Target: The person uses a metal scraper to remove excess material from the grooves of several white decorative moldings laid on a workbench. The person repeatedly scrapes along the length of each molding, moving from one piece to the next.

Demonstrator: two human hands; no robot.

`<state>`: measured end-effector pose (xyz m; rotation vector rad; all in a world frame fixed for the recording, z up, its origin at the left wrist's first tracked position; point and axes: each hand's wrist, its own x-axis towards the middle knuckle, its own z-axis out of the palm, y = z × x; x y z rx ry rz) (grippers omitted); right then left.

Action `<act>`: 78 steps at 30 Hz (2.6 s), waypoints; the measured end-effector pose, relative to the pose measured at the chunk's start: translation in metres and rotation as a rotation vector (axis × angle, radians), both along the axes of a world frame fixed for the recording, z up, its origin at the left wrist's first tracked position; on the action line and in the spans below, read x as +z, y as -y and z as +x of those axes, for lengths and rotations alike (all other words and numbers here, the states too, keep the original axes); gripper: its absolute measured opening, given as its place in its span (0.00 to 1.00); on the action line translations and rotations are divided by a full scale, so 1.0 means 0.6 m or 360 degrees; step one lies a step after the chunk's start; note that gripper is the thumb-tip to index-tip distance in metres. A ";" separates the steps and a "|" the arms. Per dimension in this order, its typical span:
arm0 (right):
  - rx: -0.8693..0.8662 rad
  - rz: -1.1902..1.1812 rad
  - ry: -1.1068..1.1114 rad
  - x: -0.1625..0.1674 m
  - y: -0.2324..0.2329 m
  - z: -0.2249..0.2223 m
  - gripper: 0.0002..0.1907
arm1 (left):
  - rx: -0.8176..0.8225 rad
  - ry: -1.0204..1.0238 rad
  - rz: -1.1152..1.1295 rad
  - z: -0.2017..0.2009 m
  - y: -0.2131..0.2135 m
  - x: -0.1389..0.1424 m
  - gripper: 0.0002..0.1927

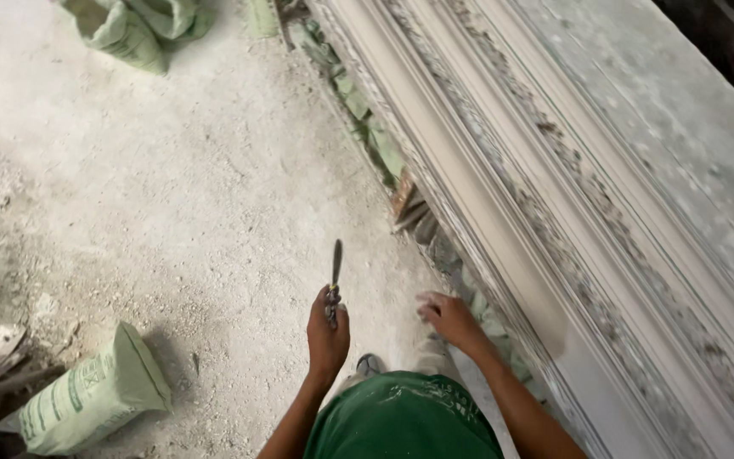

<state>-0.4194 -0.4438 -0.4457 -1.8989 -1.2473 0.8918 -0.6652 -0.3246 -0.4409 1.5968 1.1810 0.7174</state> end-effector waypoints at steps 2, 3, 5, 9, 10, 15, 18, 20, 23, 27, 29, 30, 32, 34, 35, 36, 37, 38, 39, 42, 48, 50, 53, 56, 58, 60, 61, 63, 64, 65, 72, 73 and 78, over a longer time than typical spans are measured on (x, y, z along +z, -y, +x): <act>0.0053 -0.0676 0.0093 -0.013 -0.053 -0.007 0.17 | 0.0184 -0.0007 0.0042 -0.009 -0.017 -0.022 0.26; 0.0060 -0.0541 0.0156 -0.020 -0.077 -0.005 0.18 | 0.0202 -0.0018 0.0068 -0.008 -0.023 -0.033 0.27; 0.0083 -0.0258 0.0273 -0.034 -0.124 -0.004 0.21 | 0.0239 -0.0046 0.0128 0.002 -0.038 -0.050 0.27; 0.0074 -0.0084 -0.0404 -0.057 -0.233 0.034 0.23 | 0.0289 -0.0160 -0.0638 0.048 -0.107 -0.070 0.28; 0.0028 -0.0219 -0.0488 -0.061 -0.269 0.049 0.22 | 0.0287 -0.0175 -0.0731 0.064 -0.141 -0.073 0.28; 0.0109 -0.0319 -0.0243 -0.043 -0.457 0.136 0.19 | 0.0240 -0.0173 0.0242 0.159 -0.350 -0.055 0.26; 0.0202 0.0021 -0.0208 -0.022 -0.571 0.199 0.18 | 0.0211 -0.0109 0.0459 0.231 -0.477 -0.022 0.26; 0.0045 -0.0599 -0.0255 -0.009 -0.631 0.241 0.18 | 0.0195 -0.0114 0.0044 0.275 -0.544 0.001 0.27; 0.0091 -0.0222 0.0199 0.009 -0.737 0.304 0.18 | 0.0147 0.0005 0.0149 0.340 -0.654 0.013 0.29; 0.0185 0.0397 0.0661 0.012 -0.887 0.370 0.23 | 0.0029 0.0069 0.0648 0.432 -0.832 -0.025 0.31; 0.0046 0.0305 0.0767 0.010 -0.947 0.383 0.24 | -0.0030 0.0033 0.0630 0.482 -0.924 -0.047 0.31; 0.0011 0.0295 0.0791 0.009 -0.982 0.389 0.25 | -0.0046 0.0004 0.0595 0.509 -0.966 -0.052 0.30; -0.0033 0.0273 0.0857 0.013 -1.055 0.405 0.25 | -0.0025 -0.0061 0.0588 0.559 -1.038 -0.045 0.28; 0.0041 0.0143 0.0976 0.013 -1.110 0.414 0.26 | 0.0028 -0.0183 0.0624 0.590 -1.066 -0.036 0.26; 0.0079 0.0100 0.1037 0.012 -1.141 0.425 0.26 | -0.0030 -0.0266 0.0384 0.601 -1.073 -0.027 0.26; 0.0080 0.0097 0.1136 0.008 -1.169 0.433 0.27 | -0.0085 -0.0353 0.0149 0.610 -1.079 -0.020 0.27; 0.0079 0.0093 0.1232 0.006 -1.188 0.438 0.27 | -0.0143 -0.0443 -0.0087 0.616 -1.085 -0.014 0.27; 0.0078 0.0082 0.1322 0.004 -1.201 0.441 0.28 | -0.0132 -0.0483 -0.0008 0.619 -1.092 -0.011 0.27; 0.0052 0.0021 0.1319 0.002 -1.216 0.443 0.29 | -0.0125 -0.0524 0.0069 0.622 -1.104 -0.012 0.27; -0.0010 -0.0118 0.1367 -0.007 -1.248 0.446 0.32 | -0.0132 -0.0558 0.0142 0.627 -1.162 -0.022 0.27; -0.0080 -0.0388 0.1095 -0.011 -1.264 0.448 0.33 | -0.0182 -0.0663 0.0173 0.627 -1.231 -0.009 0.32; -0.0041 -0.0320 0.1194 -0.013 -1.266 0.451 0.33 | -0.0288 -0.0728 0.0139 0.626 -1.237 0.003 0.34; -0.0026 -0.0376 0.1278 -0.016 -1.267 0.452 0.31 | -0.0350 -0.0887 0.0113 0.631 -1.270 0.004 0.30; -0.0060 -0.0318 0.1224 -0.016 -1.267 0.450 0.31 | -0.0225 -0.0871 0.0270 0.639 -1.329 -0.015 0.28; -0.0074 -0.0353 0.1215 -0.016 -1.266 0.450 0.31 | -0.0103 -0.0735 0.0657 0.640 -1.358 -0.026 0.26; -0.0081 -0.0343 0.1226 -0.013 -1.268 0.449 0.31 | -0.0321 -0.0971 0.0392 0.639 -1.372 -0.028 0.27; -0.0078 -0.0332 0.1243 -0.010 -1.270 0.449 0.31 | -0.0431 -0.1086 0.0250 0.640 -1.382 -0.027 0.28; -0.0079 -0.0319 0.1258 -0.005 -1.273 0.448 0.31 | -0.0334 -0.0959 0.0248 0.642 -1.397 -0.024 0.30; -0.0086 -0.0307 0.1266 -0.003 -1.276 0.447 0.31 | -0.0283 -0.0890 0.0249 0.645 -1.406 -0.023 0.32; -0.0084 -0.0300 0.1268 0.000 -1.276 0.446 0.31 | -0.0228 -0.0881 0.0368 0.646 -1.413 -0.023 0.30; -0.0126 -0.0164 0.1253 0.013 -1.285 0.438 0.29 | -0.0207 -0.0849 0.0523 0.665 -1.476 -0.022 0.29; -0.0131 -0.0161 0.1270 0.014 -1.284 0.438 0.29 | -0.0215 -0.0861 0.0583 0.669 -1.491 -0.019 0.29; -0.0143 -0.0125 0.1203 0.012 -1.285 0.437 0.29 | -0.0147 -0.0873 0.0577 0.670 -1.509 -0.008 0.25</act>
